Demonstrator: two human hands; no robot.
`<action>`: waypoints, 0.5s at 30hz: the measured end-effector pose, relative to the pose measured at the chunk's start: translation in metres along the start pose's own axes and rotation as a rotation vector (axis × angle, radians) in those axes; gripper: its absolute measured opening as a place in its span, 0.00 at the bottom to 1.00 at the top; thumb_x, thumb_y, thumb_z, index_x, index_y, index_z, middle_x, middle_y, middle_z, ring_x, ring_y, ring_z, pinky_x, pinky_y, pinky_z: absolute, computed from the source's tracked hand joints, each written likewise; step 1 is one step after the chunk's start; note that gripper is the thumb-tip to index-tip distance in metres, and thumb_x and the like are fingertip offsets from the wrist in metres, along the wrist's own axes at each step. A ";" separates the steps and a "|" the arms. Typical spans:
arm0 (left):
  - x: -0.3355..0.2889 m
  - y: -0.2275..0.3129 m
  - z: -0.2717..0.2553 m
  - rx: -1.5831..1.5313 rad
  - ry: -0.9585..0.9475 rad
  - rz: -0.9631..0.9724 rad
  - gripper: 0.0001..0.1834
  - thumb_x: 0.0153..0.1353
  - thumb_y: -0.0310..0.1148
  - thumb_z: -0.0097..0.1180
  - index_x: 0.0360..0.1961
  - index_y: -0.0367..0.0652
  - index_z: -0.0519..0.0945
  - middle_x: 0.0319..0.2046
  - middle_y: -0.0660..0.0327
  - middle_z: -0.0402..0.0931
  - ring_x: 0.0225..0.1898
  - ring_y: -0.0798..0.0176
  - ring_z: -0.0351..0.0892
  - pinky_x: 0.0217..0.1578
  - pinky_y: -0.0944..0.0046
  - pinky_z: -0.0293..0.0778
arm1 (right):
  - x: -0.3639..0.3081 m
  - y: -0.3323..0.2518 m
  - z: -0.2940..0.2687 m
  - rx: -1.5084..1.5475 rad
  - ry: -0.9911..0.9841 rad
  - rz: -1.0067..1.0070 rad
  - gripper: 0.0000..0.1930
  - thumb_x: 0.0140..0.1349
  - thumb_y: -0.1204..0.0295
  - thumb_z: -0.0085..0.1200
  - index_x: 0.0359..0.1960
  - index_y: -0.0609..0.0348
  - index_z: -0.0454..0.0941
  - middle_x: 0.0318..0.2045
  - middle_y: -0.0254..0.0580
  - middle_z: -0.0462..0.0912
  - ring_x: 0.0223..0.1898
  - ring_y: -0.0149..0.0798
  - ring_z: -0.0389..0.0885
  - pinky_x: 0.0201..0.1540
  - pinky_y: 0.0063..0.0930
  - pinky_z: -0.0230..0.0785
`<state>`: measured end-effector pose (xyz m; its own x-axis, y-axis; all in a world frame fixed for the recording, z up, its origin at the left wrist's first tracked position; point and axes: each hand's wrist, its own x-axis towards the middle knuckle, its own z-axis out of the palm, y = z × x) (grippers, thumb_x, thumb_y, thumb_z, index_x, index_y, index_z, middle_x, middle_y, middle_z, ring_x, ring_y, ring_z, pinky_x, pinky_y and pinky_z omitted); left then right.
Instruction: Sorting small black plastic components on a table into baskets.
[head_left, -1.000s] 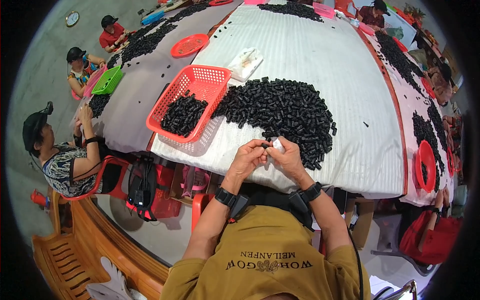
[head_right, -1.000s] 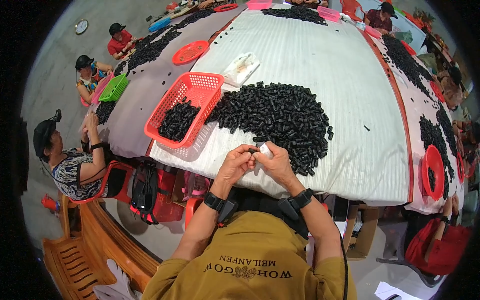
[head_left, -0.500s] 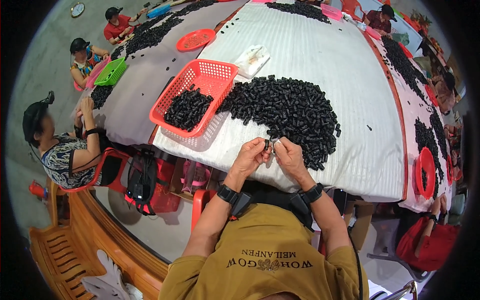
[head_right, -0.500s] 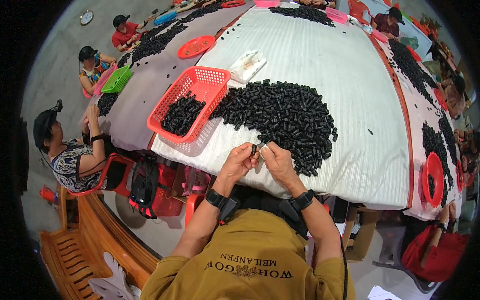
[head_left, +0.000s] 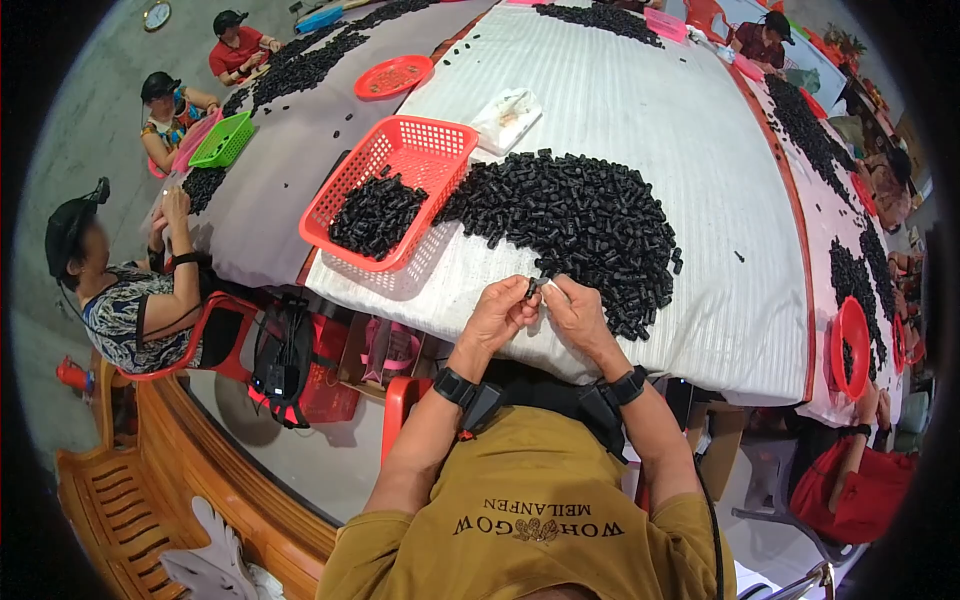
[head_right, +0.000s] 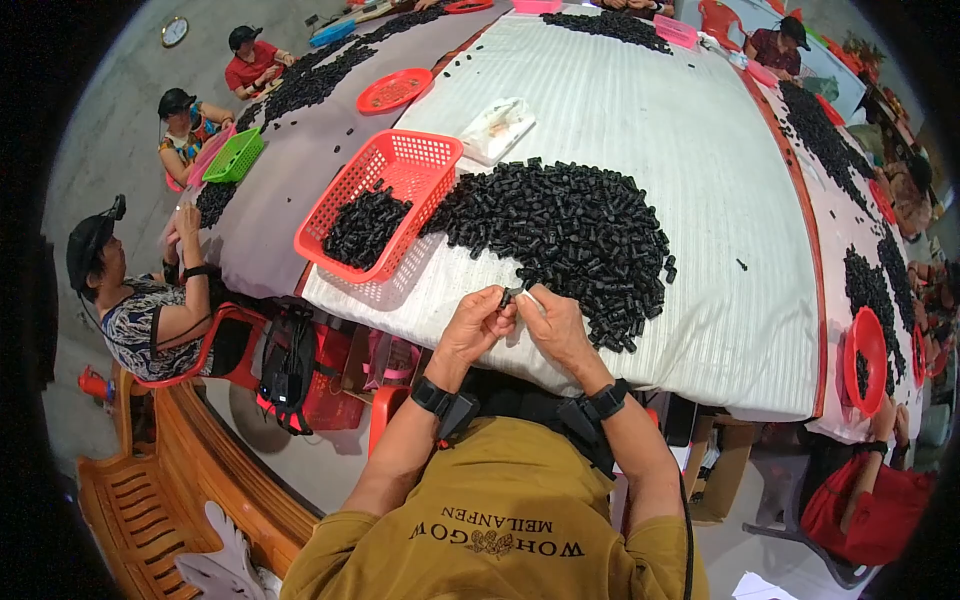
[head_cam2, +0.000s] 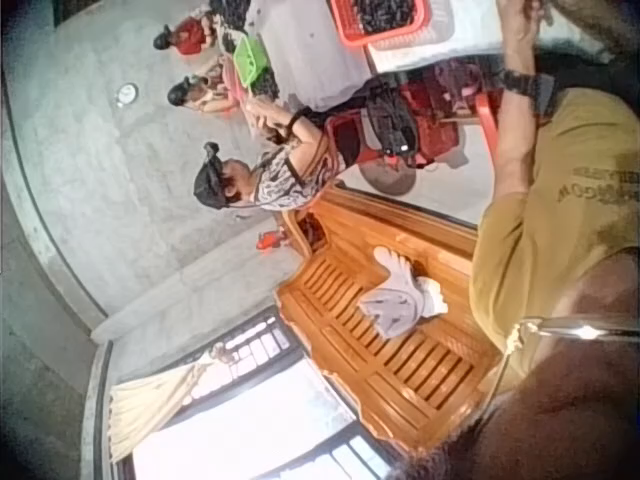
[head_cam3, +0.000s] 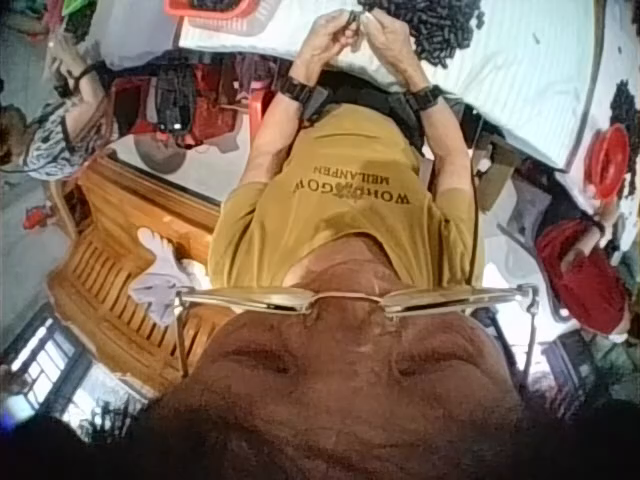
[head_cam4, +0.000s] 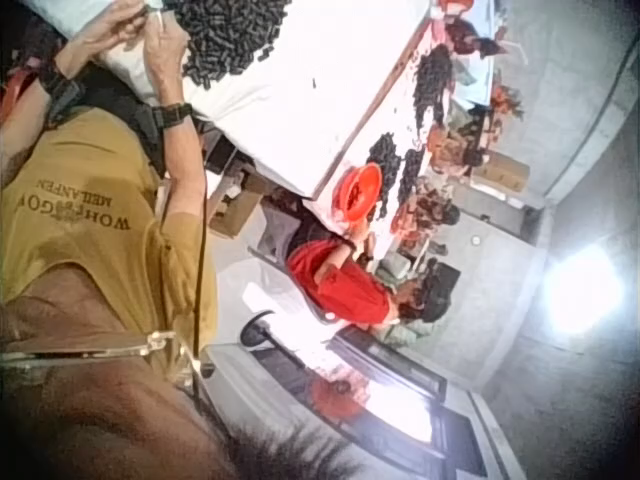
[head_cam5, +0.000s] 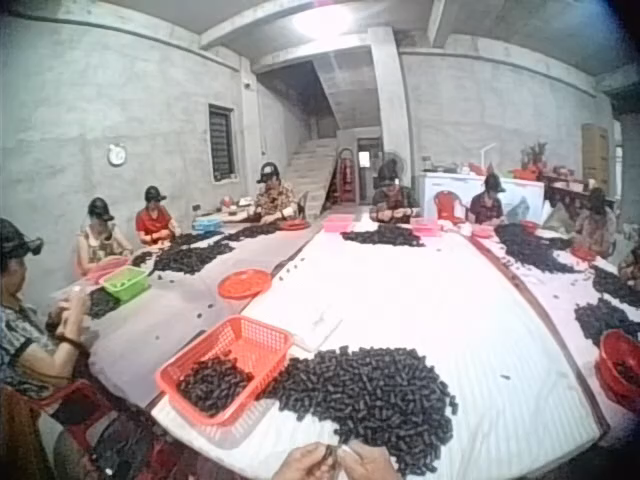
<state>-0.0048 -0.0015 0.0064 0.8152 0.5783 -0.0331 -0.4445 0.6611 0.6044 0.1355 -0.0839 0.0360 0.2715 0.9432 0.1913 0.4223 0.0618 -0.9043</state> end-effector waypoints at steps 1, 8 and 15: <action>0.000 0.001 0.001 0.005 0.001 -0.007 0.10 0.62 0.35 0.50 0.30 0.38 0.72 0.25 0.61 0.71 0.24 0.71 0.68 0.24 0.73 0.66 | 0.000 -0.001 0.000 0.000 0.000 0.000 0.14 0.60 0.63 0.47 0.28 0.64 0.74 0.21 0.50 0.77 0.23 0.38 0.78 0.26 0.29 0.67; 0.000 0.001 0.000 0.014 0.000 -0.006 0.10 0.61 0.35 0.50 0.29 0.38 0.71 0.23 0.61 0.71 0.22 0.70 0.67 0.23 0.72 0.65 | 0.000 0.000 -0.001 -0.002 -0.013 -0.015 0.15 0.60 0.62 0.47 0.27 0.64 0.73 0.20 0.51 0.76 0.21 0.39 0.76 0.25 0.29 0.66; 0.000 0.002 0.002 -0.004 0.004 -0.012 0.10 0.61 0.35 0.50 0.28 0.39 0.70 0.23 0.61 0.71 0.21 0.71 0.65 0.22 0.73 0.64 | 0.001 -0.001 -0.001 0.007 -0.017 -0.016 0.16 0.60 0.62 0.48 0.25 0.65 0.73 0.18 0.52 0.74 0.19 0.37 0.74 0.24 0.30 0.65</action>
<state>-0.0051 -0.0009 0.0093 0.8188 0.5723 -0.0440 -0.4359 0.6699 0.6011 0.1360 -0.0838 0.0377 0.2497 0.9475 0.1995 0.4209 0.0793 -0.9036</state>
